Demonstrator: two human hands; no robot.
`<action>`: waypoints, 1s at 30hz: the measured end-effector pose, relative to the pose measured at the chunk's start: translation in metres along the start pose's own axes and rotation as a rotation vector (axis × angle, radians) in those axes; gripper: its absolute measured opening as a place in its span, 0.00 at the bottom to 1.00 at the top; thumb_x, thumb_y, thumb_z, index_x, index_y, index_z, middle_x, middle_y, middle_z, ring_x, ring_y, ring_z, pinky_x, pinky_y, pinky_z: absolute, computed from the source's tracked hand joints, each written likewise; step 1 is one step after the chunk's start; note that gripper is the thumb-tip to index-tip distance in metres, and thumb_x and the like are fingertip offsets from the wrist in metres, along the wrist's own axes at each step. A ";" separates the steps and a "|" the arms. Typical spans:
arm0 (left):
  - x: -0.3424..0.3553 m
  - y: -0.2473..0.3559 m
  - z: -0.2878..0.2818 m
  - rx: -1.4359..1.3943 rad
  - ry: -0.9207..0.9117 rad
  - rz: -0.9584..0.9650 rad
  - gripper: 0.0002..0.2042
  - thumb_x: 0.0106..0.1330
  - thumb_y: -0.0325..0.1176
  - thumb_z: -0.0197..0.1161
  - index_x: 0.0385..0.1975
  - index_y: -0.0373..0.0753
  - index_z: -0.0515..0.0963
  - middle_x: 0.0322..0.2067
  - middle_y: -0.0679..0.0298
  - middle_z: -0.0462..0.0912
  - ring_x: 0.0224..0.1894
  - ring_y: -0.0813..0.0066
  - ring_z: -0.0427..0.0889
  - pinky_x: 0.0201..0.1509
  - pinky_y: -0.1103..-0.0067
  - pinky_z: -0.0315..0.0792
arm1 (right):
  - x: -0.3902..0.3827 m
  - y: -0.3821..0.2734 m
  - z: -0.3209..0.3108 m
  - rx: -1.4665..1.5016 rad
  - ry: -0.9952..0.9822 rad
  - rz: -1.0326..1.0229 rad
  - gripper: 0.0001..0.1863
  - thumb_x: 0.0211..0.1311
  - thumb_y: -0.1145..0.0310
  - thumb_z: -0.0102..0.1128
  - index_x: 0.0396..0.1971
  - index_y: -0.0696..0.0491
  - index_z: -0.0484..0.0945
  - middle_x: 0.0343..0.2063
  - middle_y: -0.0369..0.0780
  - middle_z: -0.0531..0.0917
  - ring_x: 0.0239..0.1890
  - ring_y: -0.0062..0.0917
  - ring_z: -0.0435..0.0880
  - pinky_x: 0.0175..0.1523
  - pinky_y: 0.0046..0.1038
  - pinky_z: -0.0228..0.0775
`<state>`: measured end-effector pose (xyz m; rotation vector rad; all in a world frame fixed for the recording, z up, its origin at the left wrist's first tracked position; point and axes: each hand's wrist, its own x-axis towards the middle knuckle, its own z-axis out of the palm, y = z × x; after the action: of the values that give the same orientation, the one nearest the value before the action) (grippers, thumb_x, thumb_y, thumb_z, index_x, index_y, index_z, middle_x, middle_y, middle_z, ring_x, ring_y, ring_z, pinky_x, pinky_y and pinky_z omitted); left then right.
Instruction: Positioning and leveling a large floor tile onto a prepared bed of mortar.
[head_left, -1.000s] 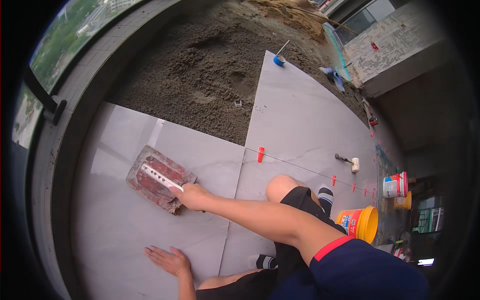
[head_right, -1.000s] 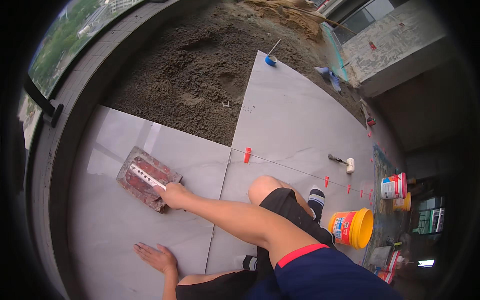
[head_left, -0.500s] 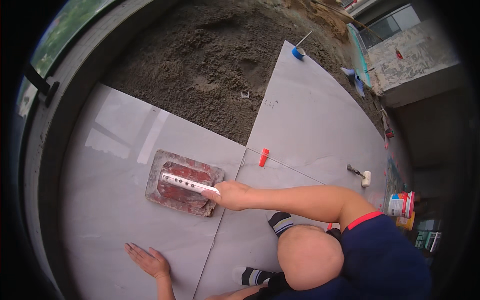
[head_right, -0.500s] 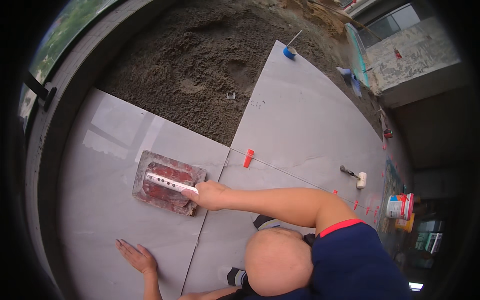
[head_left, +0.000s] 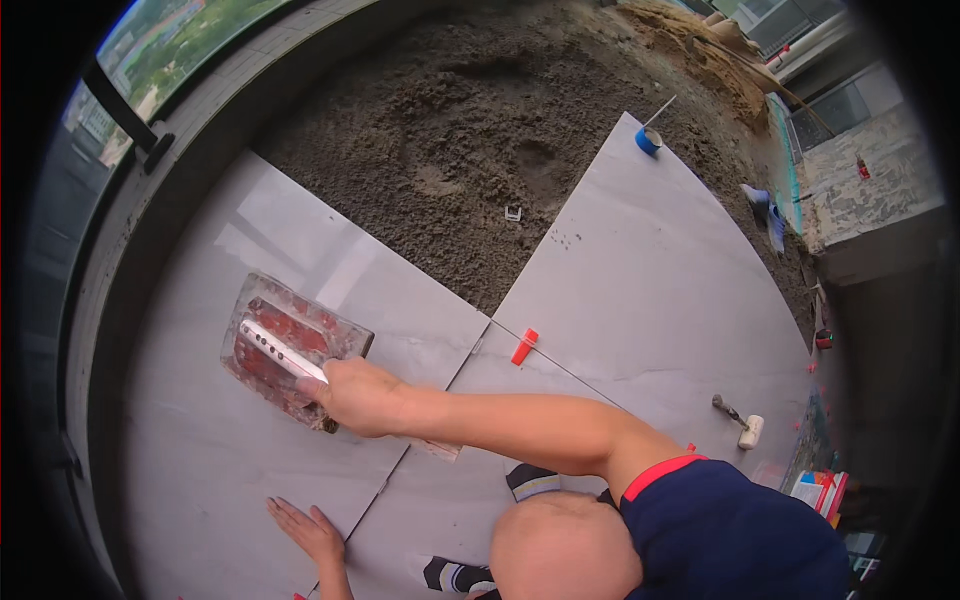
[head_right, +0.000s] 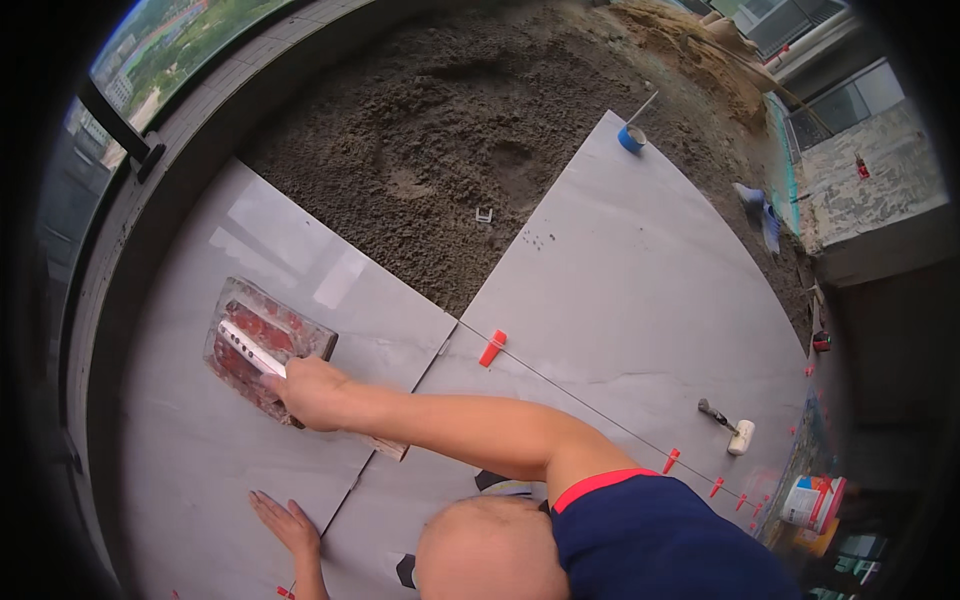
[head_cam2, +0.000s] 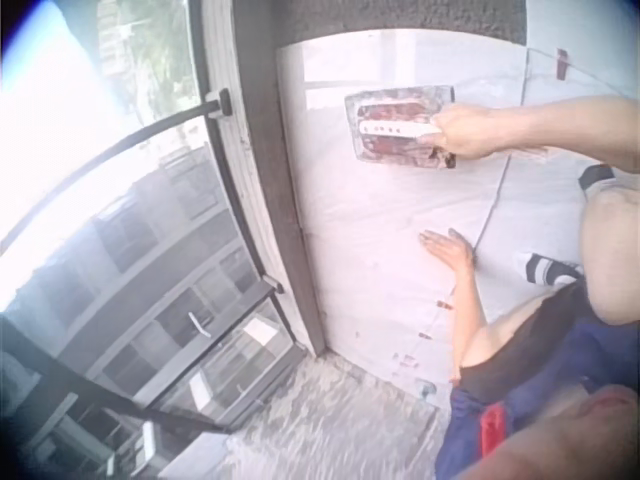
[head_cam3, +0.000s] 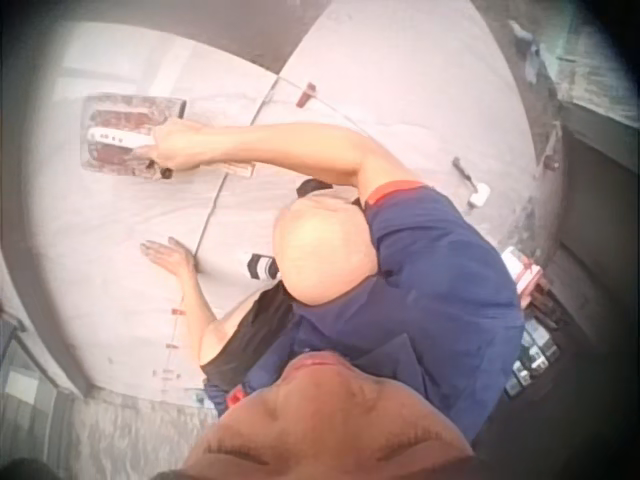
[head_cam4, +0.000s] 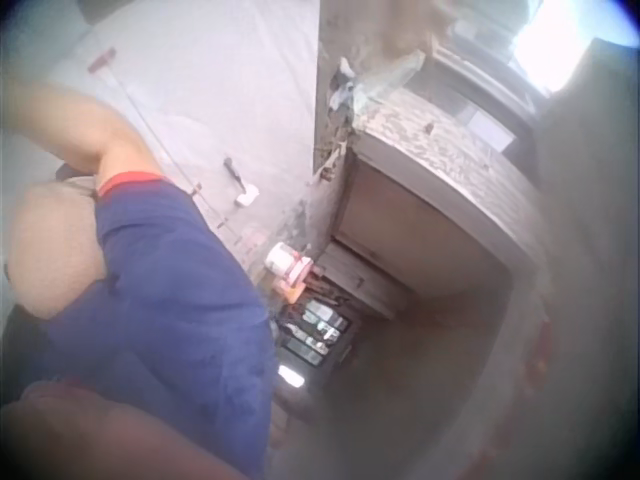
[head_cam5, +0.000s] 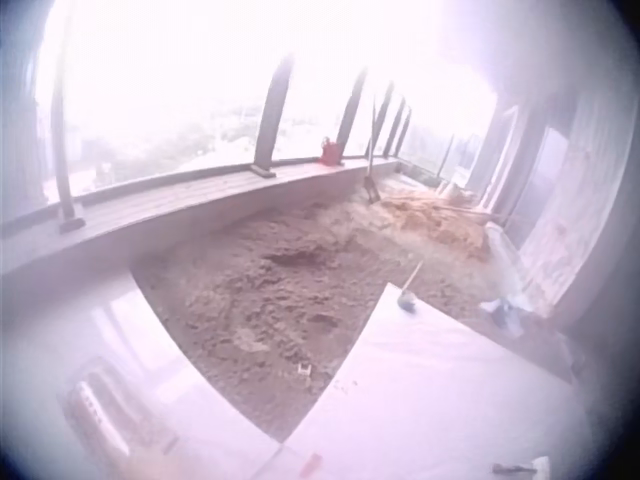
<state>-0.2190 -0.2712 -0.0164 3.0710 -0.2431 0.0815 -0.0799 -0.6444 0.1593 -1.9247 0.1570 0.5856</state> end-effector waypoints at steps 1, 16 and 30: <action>-0.010 0.001 -0.003 0.012 -0.059 -0.004 0.34 0.76 0.44 0.44 0.73 0.25 0.46 0.73 0.39 0.47 0.76 0.40 0.45 0.78 0.56 0.42 | -0.010 -0.012 -0.004 0.045 0.020 -0.104 0.31 0.77 0.47 0.42 0.43 0.67 0.72 0.29 0.58 0.83 0.35 0.50 0.85 0.42 0.46 0.75; -0.025 0.007 -0.026 0.071 -0.343 0.022 0.39 0.73 0.43 0.47 0.72 0.21 0.39 0.74 0.35 0.40 0.77 0.39 0.39 0.78 0.55 0.38 | -0.032 0.102 0.046 -0.010 -0.073 0.167 0.31 0.76 0.45 0.39 0.46 0.62 0.76 0.40 0.57 0.84 0.45 0.54 0.83 0.52 0.49 0.73; -0.030 -0.007 -0.020 -0.133 -0.277 -0.099 0.43 0.70 0.50 0.54 0.74 0.28 0.42 0.75 0.42 0.40 0.78 0.45 0.37 0.78 0.53 0.35 | -0.030 0.222 -0.035 0.342 0.498 0.530 0.17 0.72 0.58 0.48 0.24 0.52 0.72 0.17 0.33 0.75 0.14 0.18 0.70 0.20 0.25 0.61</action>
<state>-0.2484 -0.2579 0.0011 2.9467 -0.1029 -0.3510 -0.1762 -0.7744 0.0006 -1.6523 1.0408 0.3716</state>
